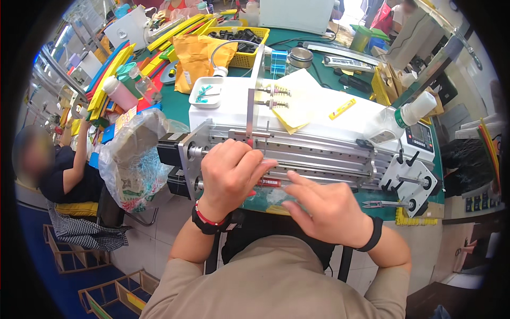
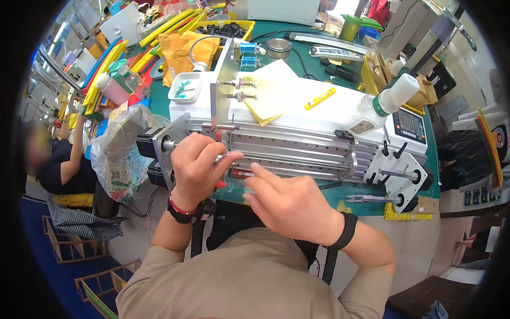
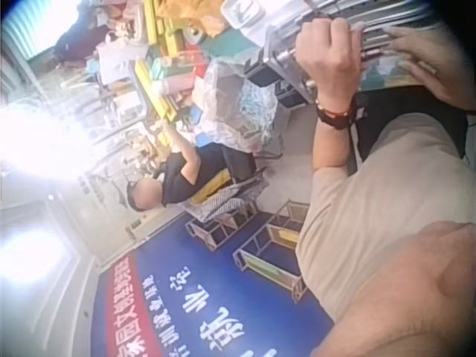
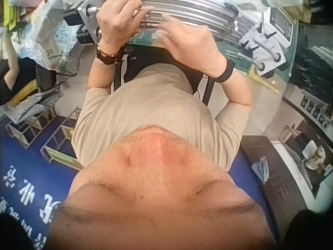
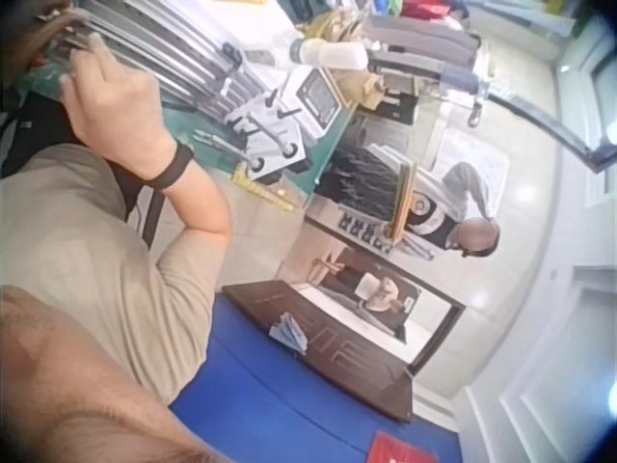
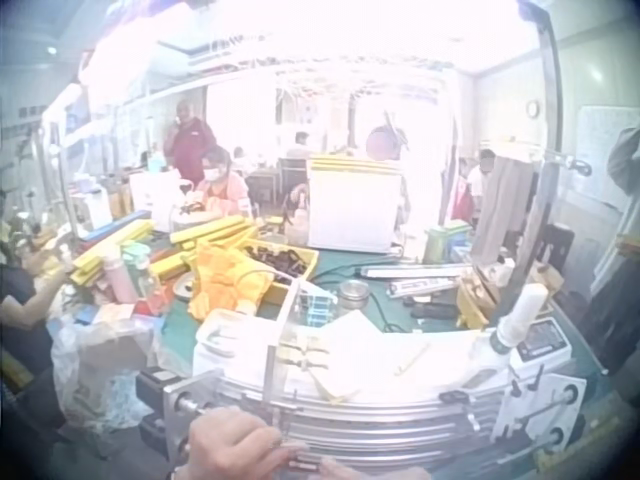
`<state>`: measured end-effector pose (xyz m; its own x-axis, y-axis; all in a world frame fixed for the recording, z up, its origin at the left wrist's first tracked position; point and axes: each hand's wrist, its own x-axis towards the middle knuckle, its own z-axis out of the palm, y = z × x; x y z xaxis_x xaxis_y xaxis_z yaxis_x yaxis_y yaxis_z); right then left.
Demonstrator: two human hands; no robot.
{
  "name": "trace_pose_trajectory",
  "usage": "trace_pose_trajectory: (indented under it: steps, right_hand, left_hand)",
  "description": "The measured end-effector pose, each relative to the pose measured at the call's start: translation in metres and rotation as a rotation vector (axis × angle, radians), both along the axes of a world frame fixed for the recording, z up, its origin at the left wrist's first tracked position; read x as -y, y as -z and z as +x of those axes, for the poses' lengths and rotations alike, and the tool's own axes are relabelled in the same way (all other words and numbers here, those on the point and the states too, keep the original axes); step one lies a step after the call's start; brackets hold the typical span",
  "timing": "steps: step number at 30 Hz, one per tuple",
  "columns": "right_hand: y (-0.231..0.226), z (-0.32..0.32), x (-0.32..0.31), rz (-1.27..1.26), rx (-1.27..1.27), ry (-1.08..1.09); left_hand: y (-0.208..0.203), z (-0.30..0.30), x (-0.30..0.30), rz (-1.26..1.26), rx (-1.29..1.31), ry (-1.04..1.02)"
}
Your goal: Glue and assemble small electronic or mechanical components using a jig and adhesive.
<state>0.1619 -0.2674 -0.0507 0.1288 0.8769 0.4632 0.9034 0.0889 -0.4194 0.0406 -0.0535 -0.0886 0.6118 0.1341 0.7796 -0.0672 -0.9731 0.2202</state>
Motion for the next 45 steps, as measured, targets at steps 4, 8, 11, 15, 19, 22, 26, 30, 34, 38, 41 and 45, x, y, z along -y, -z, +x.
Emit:
trace_pose_trajectory:
  steps: [4, 8, 11, 15, 19, 22, 26, 30, 34, 38, 41, 45]
  right_hand:
    - [-0.013, 0.026, -0.013, 0.025, -0.034, 0.117]
    - [-0.007, 0.062, -0.055, 0.005, -0.045, 0.045]
    - [0.004, 0.078, -0.074, -0.175, -0.191, -0.184]
    - [-0.007, 0.085, -0.086, -0.474, -0.383, -0.288]
    - [-0.007, 0.076, -0.082, -0.376, -0.215, -0.247]
    - [-0.001, 0.06, -0.075, -0.073, -0.088, -0.237]
    - [-0.007, 0.038, -0.059, 0.029, -0.037, -0.231]
    - [-0.005, 0.026, -0.053, 0.093, 0.046, -0.13]
    - [0.014, 0.028, -0.054, 0.112, 0.117, 0.024]
    - [0.016, 0.026, -0.052, 0.123, 0.143, 0.06]
    - [0.016, 0.024, -0.045, 0.166, 0.153, 0.09]
    - [0.009, 0.015, -0.015, 0.269, 0.106, 0.132]
  left_hand:
    - [0.002, 0.001, -0.002, 0.078, 0.023, -0.009]
    - [0.002, -0.002, -0.003, 0.128, 0.014, -0.027]
    - [0.003, 0.0, -0.003, 0.141, 0.026, -0.012]
    - [0.003, 0.0, -0.003, 0.139, 0.038, -0.001]
    - [0.004, 0.0, -0.005, 0.095, 0.074, 0.026]
    - [0.003, -0.002, 0.001, 0.022, 0.091, 0.03]
    - [0.013, -0.007, 0.01, -0.066, 0.135, 0.066]
    - [0.023, -0.028, 0.025, -0.161, 0.136, -0.035]
    - [0.03, -0.039, 0.023, -0.208, 0.1, -0.23]
    - [0.003, -0.033, 0.015, -0.197, 0.059, -0.26]
    - [-0.015, -0.026, 0.015, -0.208, -0.014, -0.152]
    - [-0.011, -0.021, 0.046, -0.084, -0.12, -0.031]
